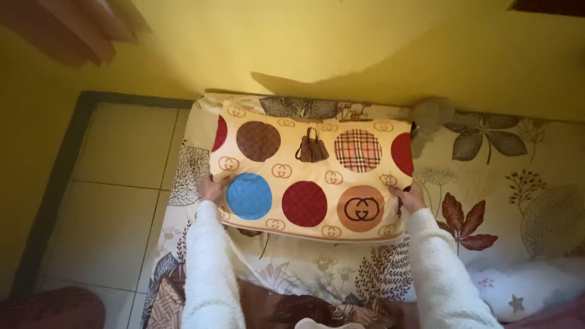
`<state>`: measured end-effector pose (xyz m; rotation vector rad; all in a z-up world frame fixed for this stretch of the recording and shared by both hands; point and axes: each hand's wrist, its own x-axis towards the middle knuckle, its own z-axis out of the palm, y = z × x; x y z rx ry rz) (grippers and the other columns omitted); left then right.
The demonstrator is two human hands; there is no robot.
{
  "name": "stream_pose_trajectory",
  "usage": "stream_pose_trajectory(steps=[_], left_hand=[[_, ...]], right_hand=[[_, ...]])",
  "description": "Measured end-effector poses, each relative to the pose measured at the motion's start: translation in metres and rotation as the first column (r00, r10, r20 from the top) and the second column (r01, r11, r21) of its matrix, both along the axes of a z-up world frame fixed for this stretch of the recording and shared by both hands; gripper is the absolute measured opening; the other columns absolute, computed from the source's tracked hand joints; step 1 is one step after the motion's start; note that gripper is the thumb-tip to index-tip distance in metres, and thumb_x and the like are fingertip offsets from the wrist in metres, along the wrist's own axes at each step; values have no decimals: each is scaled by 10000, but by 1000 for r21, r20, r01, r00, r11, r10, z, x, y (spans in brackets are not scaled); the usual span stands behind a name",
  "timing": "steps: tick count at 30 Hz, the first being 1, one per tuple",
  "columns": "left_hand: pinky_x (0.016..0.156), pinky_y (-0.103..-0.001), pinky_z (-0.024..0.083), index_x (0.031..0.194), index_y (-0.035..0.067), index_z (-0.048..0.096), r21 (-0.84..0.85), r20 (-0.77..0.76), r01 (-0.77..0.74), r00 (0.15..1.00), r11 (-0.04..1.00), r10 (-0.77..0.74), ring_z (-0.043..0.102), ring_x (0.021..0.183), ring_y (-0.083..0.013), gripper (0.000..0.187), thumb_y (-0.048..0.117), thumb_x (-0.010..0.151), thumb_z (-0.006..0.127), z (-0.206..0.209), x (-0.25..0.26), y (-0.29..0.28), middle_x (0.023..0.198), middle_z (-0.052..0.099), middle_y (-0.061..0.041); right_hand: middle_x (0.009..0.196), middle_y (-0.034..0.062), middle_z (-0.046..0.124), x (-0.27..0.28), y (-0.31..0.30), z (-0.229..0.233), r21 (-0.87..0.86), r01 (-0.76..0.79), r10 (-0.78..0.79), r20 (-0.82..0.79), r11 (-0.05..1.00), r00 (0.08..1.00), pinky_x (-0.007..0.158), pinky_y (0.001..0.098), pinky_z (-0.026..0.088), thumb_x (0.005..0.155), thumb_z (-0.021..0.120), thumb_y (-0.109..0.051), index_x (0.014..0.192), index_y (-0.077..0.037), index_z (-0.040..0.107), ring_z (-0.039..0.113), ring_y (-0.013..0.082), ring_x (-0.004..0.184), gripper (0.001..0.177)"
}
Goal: The person lies on a bed and repeatedly picks up, fluffs, and repositions several decorative pillows. They handle a patterned pillow with circles and a handbag motif, a white pillow with gray polka dots, and a pink pillow with leaf patterns, placing them in different positions on the bed.
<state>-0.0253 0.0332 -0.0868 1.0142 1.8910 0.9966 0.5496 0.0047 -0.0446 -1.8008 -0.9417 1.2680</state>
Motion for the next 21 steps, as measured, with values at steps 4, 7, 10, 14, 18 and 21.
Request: stream_pose_trajectory(steps=[4,7,10,14,18,21], left_hand=[[795,-281,517,1065,21,589,96,323,-123,942,988,86,660,849,-175,400,88,694,723,74,27,13,989,683,-86],[804,-295,493,1119,4,553,365,360,-129,933,922,-12,614,895,-162,417,45,734,711,99,37,42,1042,640,-98],[843,-290,501,1219,-13,496,337,315,-144,949,931,32,576,1025,-206,498,63,775,709,98,31,79,1196,574,-169],[991,-338,375,1433,1,153,192,214,-73,976,979,30,306,1327,-277,767,198,900,668,81,48,96,1479,213,-200],[945,-408,392,1434,132,109,42,387,19,922,999,-34,316,1322,-284,818,303,782,573,92,108,107,1480,221,-129],[1044,-372,318,1472,145,76,158,337,110,928,981,-158,276,1372,-286,819,289,860,600,91,133,121,1502,204,-152]], right_hand=[[1078,16,652,-20,14,88,43,279,-248,-343,959,906,845,288,510,745,599,-18,1166,-82,544,624,163,991,430],[915,113,647,-1,47,108,197,140,-139,-21,970,990,664,382,496,907,579,-17,1118,55,569,591,239,757,223],[827,123,615,15,75,89,316,126,-109,-74,940,991,582,388,502,859,553,37,1169,48,491,564,210,623,317],[1030,123,598,25,105,44,228,55,-36,-88,972,996,641,355,472,810,523,7,1343,-58,418,564,211,749,548],[1356,157,413,26,124,17,343,-53,31,71,938,997,982,341,362,916,560,-107,1405,-9,224,444,244,1195,602],[1412,184,373,17,134,23,307,-30,-42,226,951,973,1070,362,280,956,536,-160,1410,5,238,372,282,1283,568]])
